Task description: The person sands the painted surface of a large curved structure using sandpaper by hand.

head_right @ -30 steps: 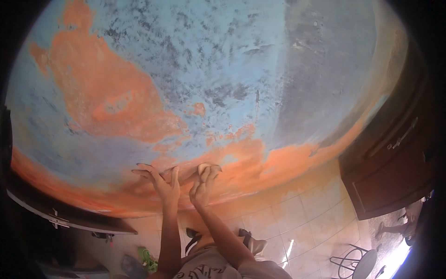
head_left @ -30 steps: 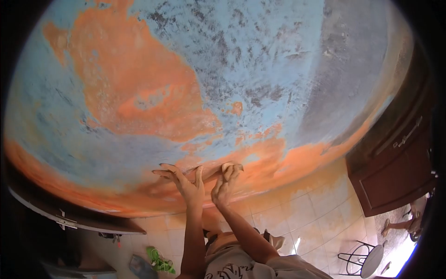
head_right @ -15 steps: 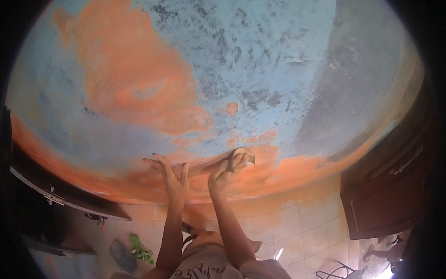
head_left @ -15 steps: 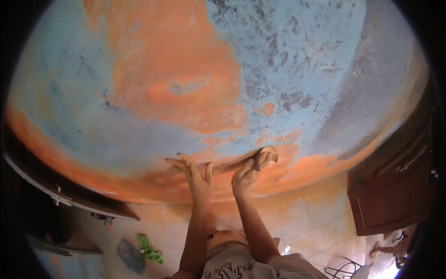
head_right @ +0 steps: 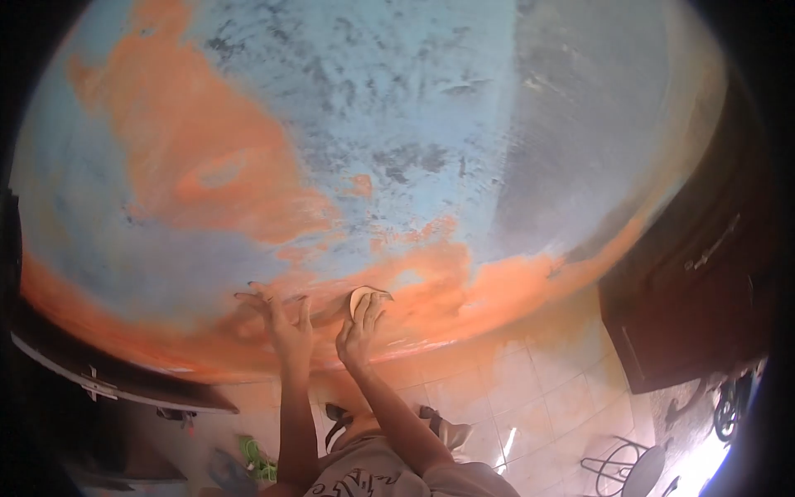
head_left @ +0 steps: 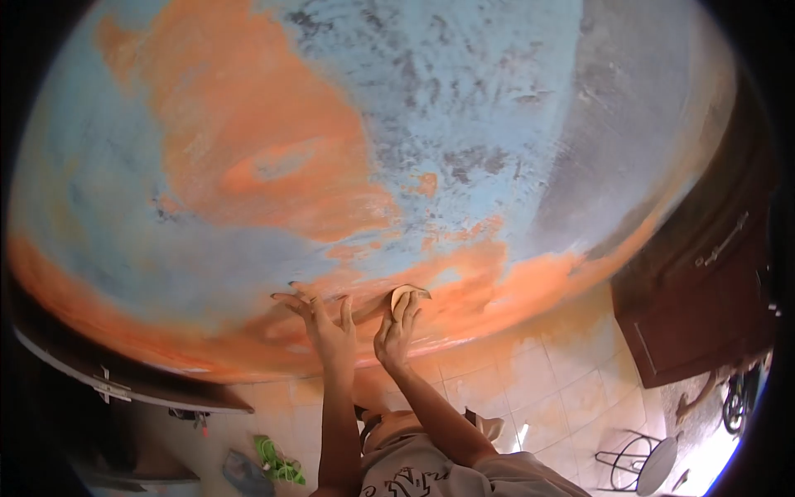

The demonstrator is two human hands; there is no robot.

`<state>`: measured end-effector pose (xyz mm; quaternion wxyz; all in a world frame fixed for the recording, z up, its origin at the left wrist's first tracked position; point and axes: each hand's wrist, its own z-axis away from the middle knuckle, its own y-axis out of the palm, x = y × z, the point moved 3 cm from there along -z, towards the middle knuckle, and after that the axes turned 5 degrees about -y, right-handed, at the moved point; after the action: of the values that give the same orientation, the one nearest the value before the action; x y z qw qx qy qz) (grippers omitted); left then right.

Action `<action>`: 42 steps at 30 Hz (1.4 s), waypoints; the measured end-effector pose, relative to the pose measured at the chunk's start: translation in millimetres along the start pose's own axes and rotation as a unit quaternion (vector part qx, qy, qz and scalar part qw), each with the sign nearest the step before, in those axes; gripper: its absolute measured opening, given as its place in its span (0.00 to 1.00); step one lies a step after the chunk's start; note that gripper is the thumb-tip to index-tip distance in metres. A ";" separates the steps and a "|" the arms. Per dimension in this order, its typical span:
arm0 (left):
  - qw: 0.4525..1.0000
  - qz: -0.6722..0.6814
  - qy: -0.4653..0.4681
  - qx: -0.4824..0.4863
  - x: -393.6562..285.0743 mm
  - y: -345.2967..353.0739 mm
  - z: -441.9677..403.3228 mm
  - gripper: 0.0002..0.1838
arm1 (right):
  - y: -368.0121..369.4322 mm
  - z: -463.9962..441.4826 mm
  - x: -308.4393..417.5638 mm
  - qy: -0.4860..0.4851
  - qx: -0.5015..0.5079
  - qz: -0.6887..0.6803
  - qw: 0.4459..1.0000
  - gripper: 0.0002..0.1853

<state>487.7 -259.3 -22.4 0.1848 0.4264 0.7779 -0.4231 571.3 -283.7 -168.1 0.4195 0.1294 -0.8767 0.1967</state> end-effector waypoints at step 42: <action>0.985 0.158 0.006 -0.071 46.6 -56.1 -56.6 0.07 | -41.6 -66.5 7.5 -0.062 -0.124 -0.148 0.979 0.07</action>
<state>419.4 -205.1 8.0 0.2741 0.5326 0.7297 -0.3298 628.5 -291.0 -114.5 0.4014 0.2163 -0.8899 0.0141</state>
